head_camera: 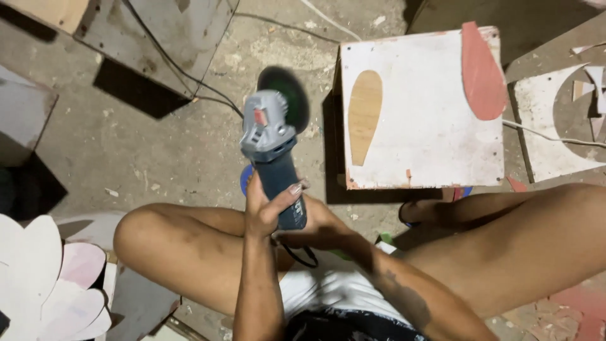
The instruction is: Using a handheld angle grinder to sand and smooth the edges of small leaf-shaped cutouts.
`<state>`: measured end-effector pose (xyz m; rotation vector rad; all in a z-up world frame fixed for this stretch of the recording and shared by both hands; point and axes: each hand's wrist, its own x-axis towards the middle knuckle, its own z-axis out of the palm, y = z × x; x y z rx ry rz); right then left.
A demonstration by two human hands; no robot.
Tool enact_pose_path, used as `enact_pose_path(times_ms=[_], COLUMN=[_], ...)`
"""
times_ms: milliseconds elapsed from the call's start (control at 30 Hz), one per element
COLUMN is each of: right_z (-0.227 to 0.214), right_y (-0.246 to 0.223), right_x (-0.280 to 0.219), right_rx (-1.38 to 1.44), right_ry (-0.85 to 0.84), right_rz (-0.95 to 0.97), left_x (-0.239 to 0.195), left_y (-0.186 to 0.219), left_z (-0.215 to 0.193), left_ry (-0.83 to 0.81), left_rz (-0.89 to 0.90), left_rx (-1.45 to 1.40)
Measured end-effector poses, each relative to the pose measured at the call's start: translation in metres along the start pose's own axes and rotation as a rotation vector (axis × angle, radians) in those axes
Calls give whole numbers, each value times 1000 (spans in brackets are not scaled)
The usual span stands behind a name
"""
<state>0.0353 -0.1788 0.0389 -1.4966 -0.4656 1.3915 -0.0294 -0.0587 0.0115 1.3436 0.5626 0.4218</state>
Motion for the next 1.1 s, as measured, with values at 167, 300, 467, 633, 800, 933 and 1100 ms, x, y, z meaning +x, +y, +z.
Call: enact_pose_path(times_ms=[167,300,467,633,800,933,1100], right_z=[-8,-10,-9,-9,-16,-21,-80], right_y=[42,39,46,32,56,56,-4], right_x=[18,11,11,6,26,39,5], right_rx=[11,-101,-167,-287,-460,-609,-877], right_ry=[139,225,303,309,350,371,134], right_rz=[21,47,18,-34,-58,-20,-60], left_x=[-16,-23,-27,-10,4,28,24], left_y=[6,-11,-28,-8,-41,-57,-57], left_z=[-1,0,-2,24,20,26,15], left_ry=[5,107,124,315,552,575,516], left_rz=[-133,42,45,-277,-281,-22,-151], left_rx=[312,129,65,538,371,29,-21])
